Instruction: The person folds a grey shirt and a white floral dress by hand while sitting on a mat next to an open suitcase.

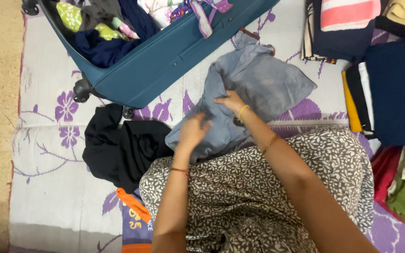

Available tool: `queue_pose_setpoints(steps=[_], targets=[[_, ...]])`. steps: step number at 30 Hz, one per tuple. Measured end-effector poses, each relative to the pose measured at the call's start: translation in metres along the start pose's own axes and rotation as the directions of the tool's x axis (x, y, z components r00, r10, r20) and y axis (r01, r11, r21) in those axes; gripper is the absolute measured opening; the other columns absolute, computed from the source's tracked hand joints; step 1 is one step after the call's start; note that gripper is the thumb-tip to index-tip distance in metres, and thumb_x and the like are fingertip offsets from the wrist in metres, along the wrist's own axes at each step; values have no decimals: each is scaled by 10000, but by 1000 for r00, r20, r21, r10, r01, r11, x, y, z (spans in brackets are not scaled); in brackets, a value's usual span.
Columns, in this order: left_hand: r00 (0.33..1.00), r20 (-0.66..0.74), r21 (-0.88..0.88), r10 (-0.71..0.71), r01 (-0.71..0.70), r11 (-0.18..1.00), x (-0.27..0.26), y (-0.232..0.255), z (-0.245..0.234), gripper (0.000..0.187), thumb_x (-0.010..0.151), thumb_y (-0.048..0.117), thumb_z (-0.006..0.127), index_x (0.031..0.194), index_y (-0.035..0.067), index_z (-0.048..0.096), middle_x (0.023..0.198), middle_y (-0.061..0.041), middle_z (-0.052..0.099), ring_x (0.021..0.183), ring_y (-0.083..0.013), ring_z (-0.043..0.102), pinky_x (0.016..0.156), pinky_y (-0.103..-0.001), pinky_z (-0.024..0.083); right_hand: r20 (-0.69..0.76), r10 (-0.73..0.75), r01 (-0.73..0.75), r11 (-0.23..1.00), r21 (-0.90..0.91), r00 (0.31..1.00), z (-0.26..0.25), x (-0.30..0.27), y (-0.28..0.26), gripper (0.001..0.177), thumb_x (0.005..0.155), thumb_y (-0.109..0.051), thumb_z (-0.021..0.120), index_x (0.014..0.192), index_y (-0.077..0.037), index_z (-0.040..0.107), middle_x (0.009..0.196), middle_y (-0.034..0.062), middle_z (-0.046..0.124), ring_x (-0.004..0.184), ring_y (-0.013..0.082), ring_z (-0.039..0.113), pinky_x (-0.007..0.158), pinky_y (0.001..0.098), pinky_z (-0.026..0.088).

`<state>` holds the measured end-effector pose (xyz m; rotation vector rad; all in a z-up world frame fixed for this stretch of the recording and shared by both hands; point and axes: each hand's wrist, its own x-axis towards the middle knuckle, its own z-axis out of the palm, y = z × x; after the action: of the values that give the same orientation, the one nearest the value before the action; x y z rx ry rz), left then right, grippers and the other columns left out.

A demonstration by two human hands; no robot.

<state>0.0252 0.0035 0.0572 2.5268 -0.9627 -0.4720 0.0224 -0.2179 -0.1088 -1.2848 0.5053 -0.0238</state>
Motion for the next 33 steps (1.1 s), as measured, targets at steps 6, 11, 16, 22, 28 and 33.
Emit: queue_pose_setpoints(steps=[6, 11, 16, 22, 28, 33], targets=[[936, -169, -504, 310, -352, 789, -3, 6, -89, 725, 796, 141, 845, 1441, 22, 535, 1535, -224, 441, 1454, -352, 367, 1164, -419, 288, 283, -695, 744, 655, -129, 661, 60, -110, -82, 455, 952, -139, 742, 1326, 70, 584, 1323, 129, 628, 1221, 155, 573, 1052, 316, 450], [925, 13, -784, 379, -226, 579, -24, -25, -118, 673, 712, 29, 801, 1350, 33, 589, 1512, -115, 541, 1483, -284, 405, 1234, -412, 278, 461, -465, 526, 851, -4, 756, 88, -151, -118, 298, 980, -179, 726, 1181, 21, 637, 1053, 55, 660, 990, 84, 552, 883, 292, 505], [971, 38, -845, 235, -95, 526, -33, -71, -111, 299, 728, -57, 724, 1024, -23, 746, 1273, -133, 730, 1365, -296, 559, 1169, -435, 397, 490, -581, 688, 723, -56, 650, 105, -186, -148, 323, 955, -178, 777, 1146, 16, 603, 1054, 71, 613, 1009, 123, 555, 924, 304, 501], [951, -159, -835, 265, -273, 478, -48, -83, -114, 138, 727, -71, 743, 854, -20, 723, 976, -107, 751, 1164, -234, 657, 1228, -493, 340, 354, -757, 819, 571, -49, 549, 95, -197, -173, 717, 858, -268, 850, 1451, -57, 507, 1485, 112, 505, 1436, 255, 462, 1238, 400, 346], [849, -283, -830, 445, -450, 330, -66, -54, -144, 145, 772, 55, 824, 797, 8, 689, 830, -74, 696, 907, -218, 671, 1309, -609, 297, 776, -328, 575, 816, -54, 538, 78, -162, -159, 1070, 718, -337, 908, 1596, -106, 342, 1583, 106, 472, 1460, 303, 438, 1244, 477, 222], [812, -446, -844, 376, -522, 126, -73, -34, -154, 214, 855, 94, 819, 724, 34, 660, 770, -72, 672, 849, -241, 650, 1318, -617, 296, 728, -280, 725, 554, -409, 625, 80, -153, -128, 709, 651, -228, 958, 1273, -82, 652, 1178, 115, 714, 1241, 367, 580, 1170, 551, 174]])
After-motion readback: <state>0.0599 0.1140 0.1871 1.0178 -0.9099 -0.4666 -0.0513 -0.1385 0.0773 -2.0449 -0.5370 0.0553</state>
